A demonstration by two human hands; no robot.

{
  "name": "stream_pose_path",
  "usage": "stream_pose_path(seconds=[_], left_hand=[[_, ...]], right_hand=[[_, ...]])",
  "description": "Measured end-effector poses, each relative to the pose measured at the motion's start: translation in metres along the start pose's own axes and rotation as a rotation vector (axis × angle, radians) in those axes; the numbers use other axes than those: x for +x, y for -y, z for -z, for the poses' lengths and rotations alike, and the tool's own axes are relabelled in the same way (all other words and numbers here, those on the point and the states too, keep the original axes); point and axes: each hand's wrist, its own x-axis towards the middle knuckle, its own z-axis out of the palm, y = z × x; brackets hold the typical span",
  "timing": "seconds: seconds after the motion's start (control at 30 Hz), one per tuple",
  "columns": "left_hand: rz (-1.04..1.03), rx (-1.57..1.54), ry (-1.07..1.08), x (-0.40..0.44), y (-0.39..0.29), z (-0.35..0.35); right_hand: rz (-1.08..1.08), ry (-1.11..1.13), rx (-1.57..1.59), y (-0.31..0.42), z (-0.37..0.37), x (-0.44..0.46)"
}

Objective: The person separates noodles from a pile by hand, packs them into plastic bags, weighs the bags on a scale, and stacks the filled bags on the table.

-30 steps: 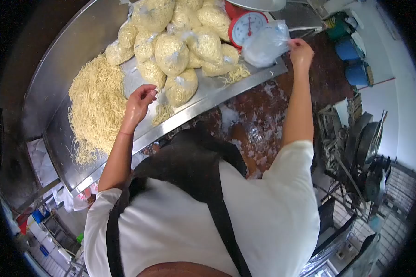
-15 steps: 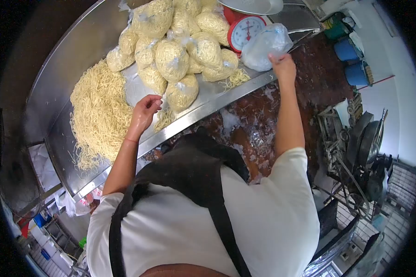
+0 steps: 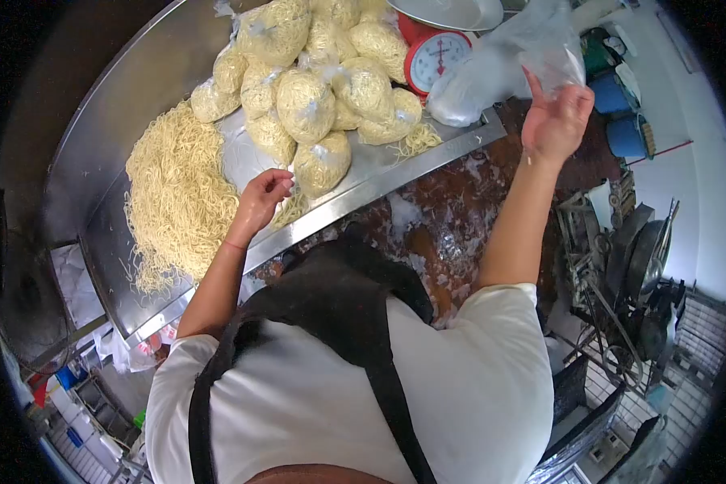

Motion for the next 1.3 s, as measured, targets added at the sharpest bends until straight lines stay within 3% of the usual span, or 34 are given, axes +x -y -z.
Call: stream_pose_path(seconds=[0.1,0.13,0.23,0.33,0.4,0.47,0.57,0.6,0.7,0.73,0.83,0.9,0.97,1.03,1.1,1.17,1.23,1.3], left_hand=[[0.017,-0.141,0.059,0.0,-0.002,-0.003],[0.017,-0.203,0.081,0.001,-0.006,-0.003],[-0.048,-0.439,0.126,0.004,-0.029,0.004],[-0.027,-0.547,0.229,-0.001,-0.083,0.021],[0.022,-0.594,0.272,-0.014,-0.115,0.034],[0.099,-0.597,0.271,-0.028,-0.135,0.044],[0.09,-0.54,0.217,-0.045,-0.113,0.065],[0.15,-0.738,0.178,-0.051,-0.095,0.078],[0.061,-0.568,0.443,-0.062,-0.01,0.145],[0.162,-0.459,0.375,-0.087,-0.004,0.176],[0.001,-0.333,-0.251,-0.122,0.089,0.249],[-0.148,-0.284,-0.649,-0.149,0.144,0.317],[-0.277,-0.378,-0.816,-0.193,0.183,0.384],[-0.109,-0.826,-0.888,-0.234,0.187,0.43],[-0.104,-0.935,-0.881,-0.271,0.2,0.46],[-0.133,-0.93,-0.886,-0.296,0.224,0.485],[-0.185,-0.808,-0.905,-0.314,0.25,0.499],[-0.106,-0.787,-0.987,-0.326,0.257,0.498]], right_hand=[[-0.194,-0.039,0.188,0.021,-0.053,-0.019],[-0.416,0.32,0.879,0.008,-0.038,-0.029],[-0.415,0.232,0.422,-0.016,-0.058,-0.065],[-0.465,0.402,0.007,-0.024,-0.1,-0.113],[-0.605,0.472,-0.193,-0.026,-0.13,-0.135],[-1.015,0.447,-0.231,-0.045,-0.165,-0.135],[-0.241,1.176,-0.525,-0.059,-0.228,-0.138],[-0.204,1.151,-0.524,-0.061,-0.248,-0.148],[-0.092,1.076,-0.493,-0.063,-0.312,-0.198],[-0.053,1.126,-0.456,-0.069,-0.326,-0.212],[-0.27,1.082,-0.351,-0.083,-0.387,-0.273],[-0.2,1.086,-0.529,-0.113,-0.435,-0.316],[-0.211,1.087,-0.673,-0.152,-0.477,-0.366],[-0.213,1.306,-0.86,-0.196,-0.523,-0.405],[-0.119,1.415,-0.982,-0.262,-0.552,-0.441],[0.084,1.488,-1.239,-0.33,-0.584,-0.464],[0.099,1.542,-1.497,-0.392,-0.615,-0.469],[0.013,1.6,-1.602,-0.439,-0.638,-0.461]])
